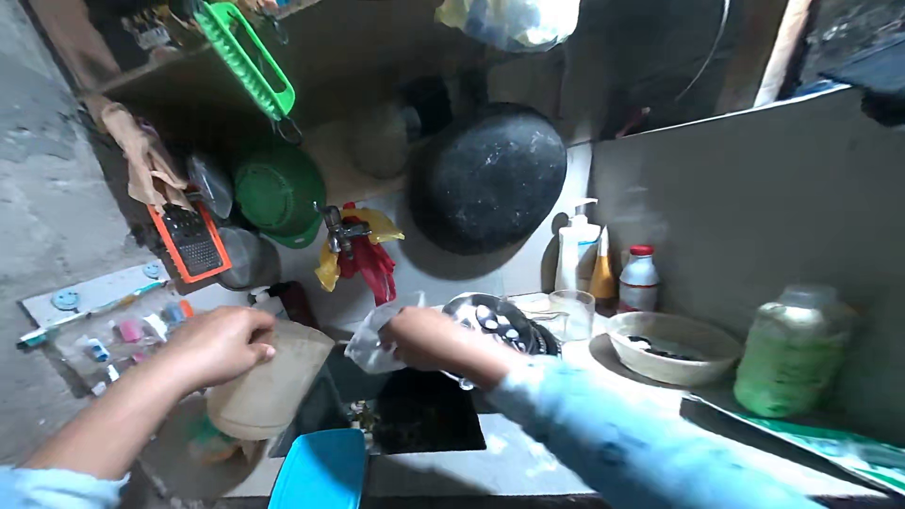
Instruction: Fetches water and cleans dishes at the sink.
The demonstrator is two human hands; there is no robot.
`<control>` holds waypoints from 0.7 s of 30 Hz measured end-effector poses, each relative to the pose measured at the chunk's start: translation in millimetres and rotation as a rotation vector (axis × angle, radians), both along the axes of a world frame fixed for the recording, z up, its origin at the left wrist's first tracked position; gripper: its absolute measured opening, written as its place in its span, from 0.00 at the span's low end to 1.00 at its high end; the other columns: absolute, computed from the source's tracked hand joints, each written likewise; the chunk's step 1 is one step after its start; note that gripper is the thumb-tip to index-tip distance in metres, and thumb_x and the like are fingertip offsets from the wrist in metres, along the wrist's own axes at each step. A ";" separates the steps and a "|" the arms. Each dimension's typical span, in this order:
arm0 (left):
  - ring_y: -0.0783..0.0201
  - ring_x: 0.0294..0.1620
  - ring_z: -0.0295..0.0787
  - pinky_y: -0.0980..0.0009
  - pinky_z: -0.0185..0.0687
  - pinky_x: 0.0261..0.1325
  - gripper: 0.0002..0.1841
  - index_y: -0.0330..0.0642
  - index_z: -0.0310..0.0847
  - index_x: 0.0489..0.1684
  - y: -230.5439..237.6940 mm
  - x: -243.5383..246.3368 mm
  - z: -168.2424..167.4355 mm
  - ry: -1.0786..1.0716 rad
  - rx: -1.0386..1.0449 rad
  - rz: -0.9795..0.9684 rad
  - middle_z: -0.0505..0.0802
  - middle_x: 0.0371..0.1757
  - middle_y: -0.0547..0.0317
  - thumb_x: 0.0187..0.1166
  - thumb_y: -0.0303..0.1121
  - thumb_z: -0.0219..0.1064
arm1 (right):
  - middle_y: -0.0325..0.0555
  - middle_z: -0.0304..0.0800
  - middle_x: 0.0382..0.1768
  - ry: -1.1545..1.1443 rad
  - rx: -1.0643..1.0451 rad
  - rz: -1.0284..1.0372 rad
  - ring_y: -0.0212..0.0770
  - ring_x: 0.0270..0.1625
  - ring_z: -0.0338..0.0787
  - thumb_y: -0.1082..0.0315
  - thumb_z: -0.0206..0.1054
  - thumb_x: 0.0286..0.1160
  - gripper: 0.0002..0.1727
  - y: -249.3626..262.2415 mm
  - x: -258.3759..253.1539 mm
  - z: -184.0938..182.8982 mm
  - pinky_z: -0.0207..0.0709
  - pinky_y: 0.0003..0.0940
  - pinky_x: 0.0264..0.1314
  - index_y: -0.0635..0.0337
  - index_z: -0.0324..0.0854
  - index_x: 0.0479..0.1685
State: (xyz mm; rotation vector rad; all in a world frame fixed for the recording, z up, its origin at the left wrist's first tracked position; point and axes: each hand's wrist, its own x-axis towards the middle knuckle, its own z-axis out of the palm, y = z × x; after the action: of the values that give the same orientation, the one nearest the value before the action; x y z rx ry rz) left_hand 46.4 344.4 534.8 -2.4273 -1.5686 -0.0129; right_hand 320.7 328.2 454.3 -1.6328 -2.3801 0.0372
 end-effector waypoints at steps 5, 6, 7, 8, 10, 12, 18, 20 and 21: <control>0.48 0.61 0.88 0.42 0.79 0.65 0.13 0.49 0.89 0.59 13.0 40.4 -0.8 0.136 -0.095 0.077 0.93 0.56 0.51 0.82 0.40 0.70 | 0.68 0.87 0.62 0.134 -0.253 0.004 0.68 0.69 0.85 0.69 0.67 0.78 0.14 75.7 -44.8 -79.3 0.75 0.71 0.68 0.66 0.87 0.58; 0.47 0.61 0.88 0.40 0.79 0.64 0.13 0.48 0.89 0.59 17.3 48.1 -3.1 0.155 -0.114 0.084 0.93 0.56 0.50 0.82 0.39 0.70 | 0.68 0.86 0.64 0.149 -0.291 -0.001 0.68 0.71 0.83 0.69 0.67 0.78 0.15 84.0 -47.1 -91.4 0.74 0.71 0.70 0.66 0.86 0.60; 0.45 0.62 0.88 0.39 0.79 0.64 0.13 0.47 0.89 0.59 22.2 55.5 -5.8 0.175 -0.130 0.092 0.93 0.56 0.49 0.81 0.39 0.70 | 0.68 0.86 0.65 0.162 -0.308 -0.008 0.68 0.71 0.83 0.68 0.68 0.78 0.16 91.7 -47.7 -101.7 0.74 0.71 0.71 0.66 0.86 0.60; 0.44 0.61 0.88 0.39 0.79 0.63 0.13 0.46 0.89 0.58 27.1 62.7 -9.0 0.201 -0.140 0.096 0.93 0.56 0.48 0.81 0.38 0.70 | 0.67 0.86 0.65 0.180 -0.320 -0.020 0.67 0.72 0.83 0.67 0.68 0.79 0.16 97.0 -47.5 -108.2 0.73 0.70 0.72 0.66 0.86 0.61; 0.45 0.59 0.88 0.40 0.81 0.59 0.11 0.47 0.89 0.55 35.5 74.3 -16.7 0.243 -0.148 0.105 0.93 0.53 0.48 0.80 0.37 0.70 | 0.66 0.87 0.64 0.221 -0.327 -0.035 0.65 0.72 0.84 0.66 0.68 0.78 0.17 103.6 -45.3 -114.0 0.74 0.68 0.73 0.64 0.86 0.61; 0.45 0.59 0.88 0.40 0.81 0.59 0.12 0.47 0.89 0.56 40.6 81.4 -21.1 0.257 -0.160 0.125 0.93 0.53 0.48 0.79 0.37 0.71 | 0.64 0.88 0.63 0.233 -0.321 -0.025 0.64 0.70 0.85 0.66 0.68 0.78 0.16 108.7 -42.3 -113.6 0.74 0.67 0.72 0.63 0.87 0.60; 0.43 0.64 0.87 0.38 0.79 0.65 0.16 0.48 0.87 0.64 49.2 73.1 -22.0 0.205 -0.192 0.146 0.92 0.59 0.46 0.82 0.40 0.68 | 0.70 0.80 0.71 0.039 -0.345 -0.130 0.70 0.75 0.80 0.73 0.64 0.78 0.16 93.8 -39.1 -96.6 0.75 0.72 0.69 0.70 0.84 0.61; 0.44 0.64 0.87 0.39 0.79 0.65 0.16 0.48 0.87 0.64 50.5 69.3 -21.3 0.195 -0.189 0.151 0.92 0.59 0.46 0.82 0.41 0.69 | 0.69 0.83 0.69 0.126 -0.387 -0.168 0.68 0.74 0.82 0.66 0.62 0.82 0.18 100.0 -33.2 -96.3 0.74 0.71 0.70 0.69 0.84 0.61; 0.44 0.63 0.88 0.40 0.80 0.64 0.16 0.49 0.87 0.63 51.5 67.8 -21.7 0.200 -0.186 0.152 0.92 0.58 0.47 0.82 0.41 0.69 | 0.67 0.84 0.68 0.220 -0.411 -0.213 0.65 0.73 0.83 0.63 0.61 0.83 0.19 104.6 -29.7 -98.6 0.74 0.69 0.71 0.68 0.84 0.62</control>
State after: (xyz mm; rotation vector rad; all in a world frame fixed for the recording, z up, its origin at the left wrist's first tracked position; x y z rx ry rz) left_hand 114.2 395.9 513.2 -2.3472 -1.7221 0.4081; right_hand 291.1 432.8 355.7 -1.9327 -2.1160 0.6690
